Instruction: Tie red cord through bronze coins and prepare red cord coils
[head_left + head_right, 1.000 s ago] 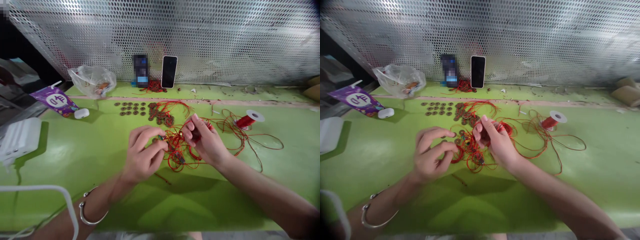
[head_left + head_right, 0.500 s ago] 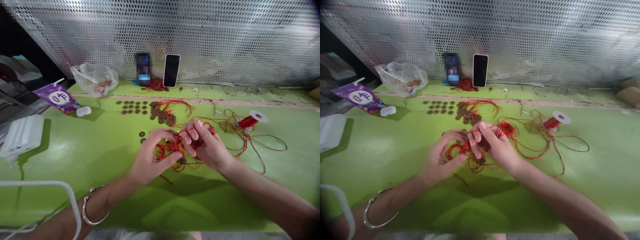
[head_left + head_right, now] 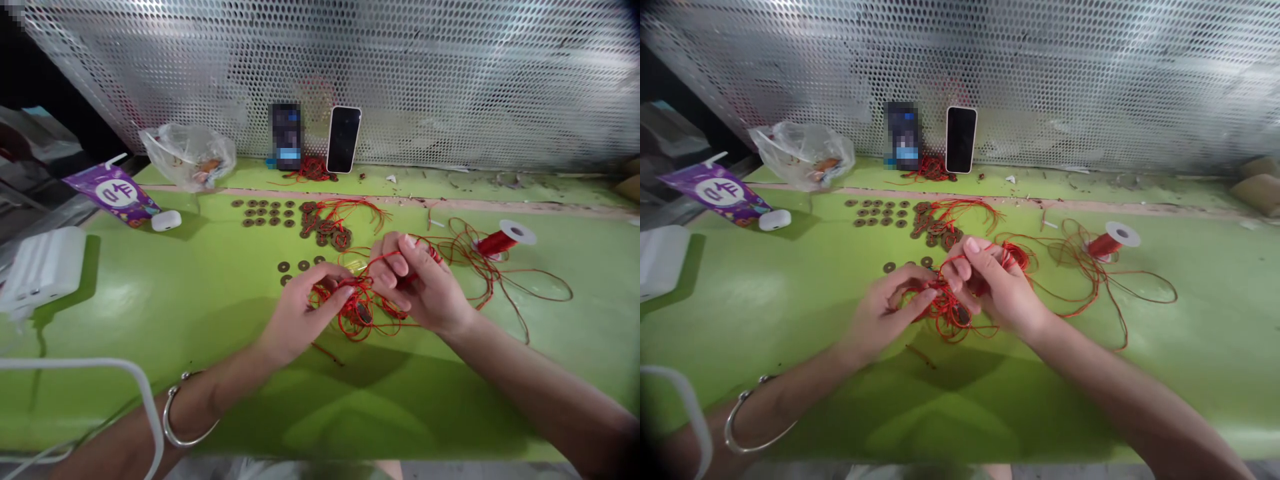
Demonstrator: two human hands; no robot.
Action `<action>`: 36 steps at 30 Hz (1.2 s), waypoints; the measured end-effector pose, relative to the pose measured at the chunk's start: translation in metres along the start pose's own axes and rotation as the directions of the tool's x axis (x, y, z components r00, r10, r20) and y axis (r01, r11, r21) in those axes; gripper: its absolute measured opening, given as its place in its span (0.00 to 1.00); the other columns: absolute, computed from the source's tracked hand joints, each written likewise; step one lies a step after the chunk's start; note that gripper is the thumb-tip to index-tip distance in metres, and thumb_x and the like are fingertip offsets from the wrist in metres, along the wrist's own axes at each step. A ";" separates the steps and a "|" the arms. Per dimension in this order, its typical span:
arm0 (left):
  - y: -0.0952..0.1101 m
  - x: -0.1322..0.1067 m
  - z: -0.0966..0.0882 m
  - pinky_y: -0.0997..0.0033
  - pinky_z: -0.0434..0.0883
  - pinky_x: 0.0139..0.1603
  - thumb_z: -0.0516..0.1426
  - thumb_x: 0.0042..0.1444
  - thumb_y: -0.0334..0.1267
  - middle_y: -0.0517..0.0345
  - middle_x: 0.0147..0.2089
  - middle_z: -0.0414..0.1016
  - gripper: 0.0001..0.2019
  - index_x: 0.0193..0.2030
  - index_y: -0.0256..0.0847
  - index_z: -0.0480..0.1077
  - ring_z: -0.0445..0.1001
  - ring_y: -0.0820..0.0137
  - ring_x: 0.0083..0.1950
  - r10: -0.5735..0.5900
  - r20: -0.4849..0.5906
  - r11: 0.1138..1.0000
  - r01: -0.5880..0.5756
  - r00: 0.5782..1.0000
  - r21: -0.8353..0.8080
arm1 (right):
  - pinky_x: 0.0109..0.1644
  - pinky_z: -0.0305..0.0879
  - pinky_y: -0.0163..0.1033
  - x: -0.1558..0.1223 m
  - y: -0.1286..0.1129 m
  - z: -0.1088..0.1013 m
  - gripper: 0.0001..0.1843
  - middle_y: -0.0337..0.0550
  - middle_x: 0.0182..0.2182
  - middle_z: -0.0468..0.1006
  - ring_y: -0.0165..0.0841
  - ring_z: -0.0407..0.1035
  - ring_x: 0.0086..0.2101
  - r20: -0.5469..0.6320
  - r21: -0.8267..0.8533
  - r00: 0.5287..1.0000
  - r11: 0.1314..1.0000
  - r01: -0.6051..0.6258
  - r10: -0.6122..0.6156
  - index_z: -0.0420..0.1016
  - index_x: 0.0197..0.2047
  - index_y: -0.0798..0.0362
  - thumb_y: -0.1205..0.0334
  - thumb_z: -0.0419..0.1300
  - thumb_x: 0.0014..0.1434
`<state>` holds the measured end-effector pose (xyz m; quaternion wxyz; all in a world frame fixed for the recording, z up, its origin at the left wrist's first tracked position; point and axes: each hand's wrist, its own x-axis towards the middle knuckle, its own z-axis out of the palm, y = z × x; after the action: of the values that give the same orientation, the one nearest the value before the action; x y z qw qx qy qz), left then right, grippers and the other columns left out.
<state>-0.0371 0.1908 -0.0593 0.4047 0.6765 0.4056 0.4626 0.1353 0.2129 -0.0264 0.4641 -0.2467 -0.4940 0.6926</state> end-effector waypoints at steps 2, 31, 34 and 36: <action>-0.002 0.002 -0.001 0.71 0.73 0.32 0.59 0.56 0.35 0.57 0.32 0.77 0.02 0.37 0.40 0.73 0.75 0.70 0.32 -0.052 -0.043 0.997 0.049 0.998 -0.062 | 0.18 0.47 0.33 0.001 0.000 0.000 0.22 0.33 0.24 0.63 0.20 0.53 0.15 -0.043 0.003 0.997 0.998 0.057 -0.057 0.60 0.21 0.53 0.49 0.58 0.60; -0.004 0.042 -0.052 0.83 0.53 0.13 0.53 0.39 0.20 0.63 0.31 0.65 0.12 0.29 0.40 0.67 0.59 0.81 0.22 -0.484 -0.503 0.776 0.086 0.716 -0.625 | 0.18 0.49 0.30 0.011 -0.059 -0.029 0.24 0.30 0.17 0.48 0.22 0.48 0.16 -0.316 0.144 0.910 0.935 0.325 -0.268 0.48 0.20 0.52 0.65 0.64 0.51; -0.005 0.045 -0.058 0.84 0.52 0.14 0.52 0.40 0.23 0.61 0.32 0.65 0.09 0.28 0.40 0.66 0.60 0.80 0.23 -0.404 -0.578 0.885 0.142 0.709 -0.444 | 0.17 0.50 0.28 0.007 -0.074 -0.033 0.23 0.28 0.15 0.53 0.21 0.51 0.16 -0.357 0.212 0.886 0.898 0.386 -0.296 0.51 0.19 0.52 0.72 0.65 0.48; -0.007 0.046 -0.064 0.84 0.49 0.14 0.53 0.42 0.25 0.61 0.28 0.62 0.08 0.29 0.40 0.67 0.60 0.78 0.23 -0.352 -0.588 0.928 0.193 0.728 -0.318 | 0.17 0.50 0.27 0.004 -0.082 -0.040 0.22 0.27 0.15 0.56 0.20 0.51 0.16 -0.351 0.181 0.871 0.887 0.425 -0.345 0.53 0.19 0.52 0.74 0.66 0.45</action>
<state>-0.0881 0.2468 -0.0369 0.3844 0.3596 0.5560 0.6433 0.1988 0.2416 0.0336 0.6926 -0.1866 -0.3624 0.5951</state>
